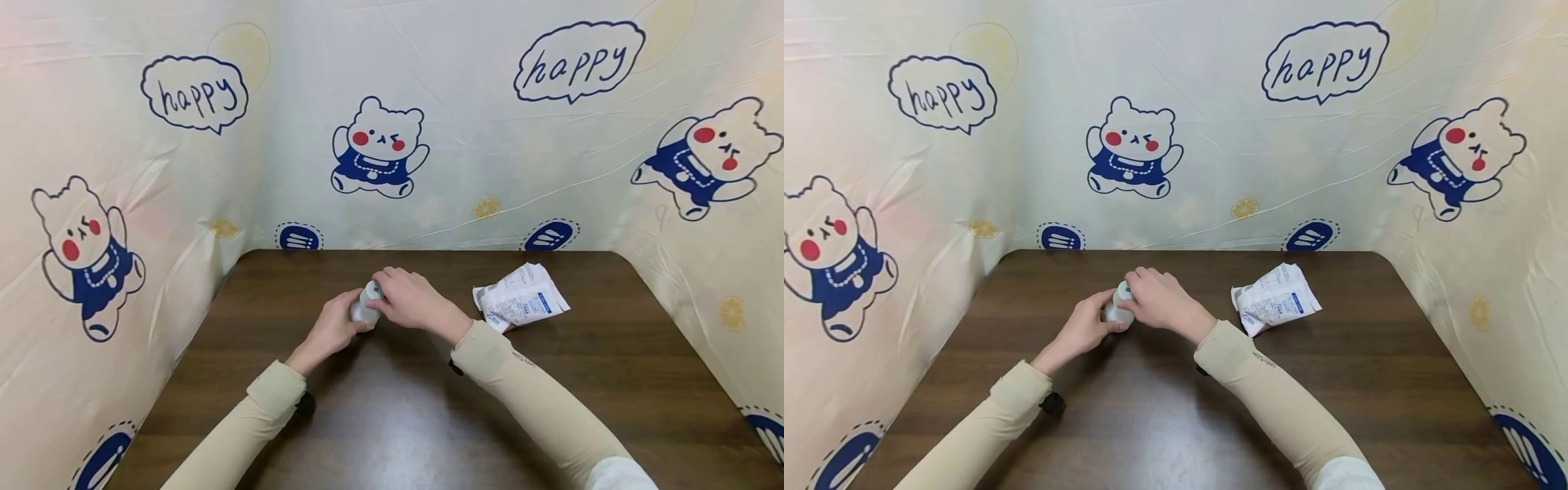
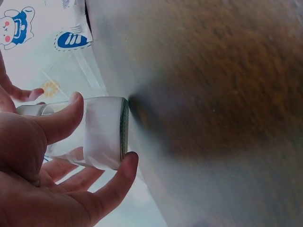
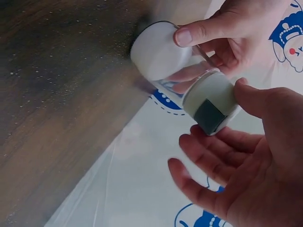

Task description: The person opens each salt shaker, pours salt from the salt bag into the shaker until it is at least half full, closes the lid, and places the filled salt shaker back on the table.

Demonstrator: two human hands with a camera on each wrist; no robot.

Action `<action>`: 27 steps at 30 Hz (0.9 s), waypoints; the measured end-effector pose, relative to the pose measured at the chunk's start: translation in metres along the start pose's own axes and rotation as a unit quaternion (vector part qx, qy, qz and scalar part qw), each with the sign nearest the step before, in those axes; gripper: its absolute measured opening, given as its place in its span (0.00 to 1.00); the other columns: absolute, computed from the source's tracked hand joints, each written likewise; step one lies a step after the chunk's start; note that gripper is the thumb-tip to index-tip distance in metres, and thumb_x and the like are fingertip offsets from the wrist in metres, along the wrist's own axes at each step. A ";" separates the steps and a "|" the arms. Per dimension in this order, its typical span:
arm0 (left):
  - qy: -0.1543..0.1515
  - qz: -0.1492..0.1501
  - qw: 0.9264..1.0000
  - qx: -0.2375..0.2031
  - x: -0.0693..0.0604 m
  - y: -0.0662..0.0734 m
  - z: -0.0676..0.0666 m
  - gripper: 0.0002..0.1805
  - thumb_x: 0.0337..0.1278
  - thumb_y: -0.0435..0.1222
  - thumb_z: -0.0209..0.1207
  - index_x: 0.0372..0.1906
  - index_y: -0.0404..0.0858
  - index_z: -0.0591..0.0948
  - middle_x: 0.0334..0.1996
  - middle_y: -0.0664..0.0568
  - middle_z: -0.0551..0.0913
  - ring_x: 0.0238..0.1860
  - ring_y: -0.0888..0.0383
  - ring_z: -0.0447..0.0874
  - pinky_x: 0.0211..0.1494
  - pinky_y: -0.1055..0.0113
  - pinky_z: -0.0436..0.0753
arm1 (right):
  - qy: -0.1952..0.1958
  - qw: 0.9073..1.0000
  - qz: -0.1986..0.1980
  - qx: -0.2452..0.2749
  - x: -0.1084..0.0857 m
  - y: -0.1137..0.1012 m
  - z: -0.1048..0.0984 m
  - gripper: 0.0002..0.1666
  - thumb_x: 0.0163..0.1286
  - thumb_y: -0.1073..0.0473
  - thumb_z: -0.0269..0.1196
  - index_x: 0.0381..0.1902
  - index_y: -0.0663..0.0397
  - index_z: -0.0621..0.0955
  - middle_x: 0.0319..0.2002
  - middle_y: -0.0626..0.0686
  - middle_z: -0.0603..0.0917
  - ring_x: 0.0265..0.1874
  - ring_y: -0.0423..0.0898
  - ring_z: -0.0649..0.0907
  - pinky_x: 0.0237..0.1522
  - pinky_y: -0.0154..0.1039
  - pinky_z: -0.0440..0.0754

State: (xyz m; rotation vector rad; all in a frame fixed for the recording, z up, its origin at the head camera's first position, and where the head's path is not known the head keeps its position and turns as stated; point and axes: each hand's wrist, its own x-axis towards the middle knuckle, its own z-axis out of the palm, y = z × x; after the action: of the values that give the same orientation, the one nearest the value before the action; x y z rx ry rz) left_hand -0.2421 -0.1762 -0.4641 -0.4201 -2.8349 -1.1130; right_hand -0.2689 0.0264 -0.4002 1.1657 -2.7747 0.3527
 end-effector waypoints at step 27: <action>-0.002 -0.003 1.000 0.004 0.001 0.006 0.000 0.34 0.53 0.29 0.78 0.66 0.31 0.79 0.57 0.37 0.83 0.54 0.39 0.82 0.58 0.42 0.80 | 0.014 0.999 0.044 0.001 0.000 -0.003 0.000 0.25 0.78 0.40 0.64 0.52 0.57 0.82 0.42 0.52 0.85 0.41 0.50 0.83 0.41 0.48 0.80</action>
State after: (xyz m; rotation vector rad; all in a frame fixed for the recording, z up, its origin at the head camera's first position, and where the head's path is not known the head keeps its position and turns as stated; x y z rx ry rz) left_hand -0.2411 -0.1720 -0.4602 -0.4156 -2.8454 -1.1018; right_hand -0.2667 0.0244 -0.3998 1.0344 -2.8081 0.3766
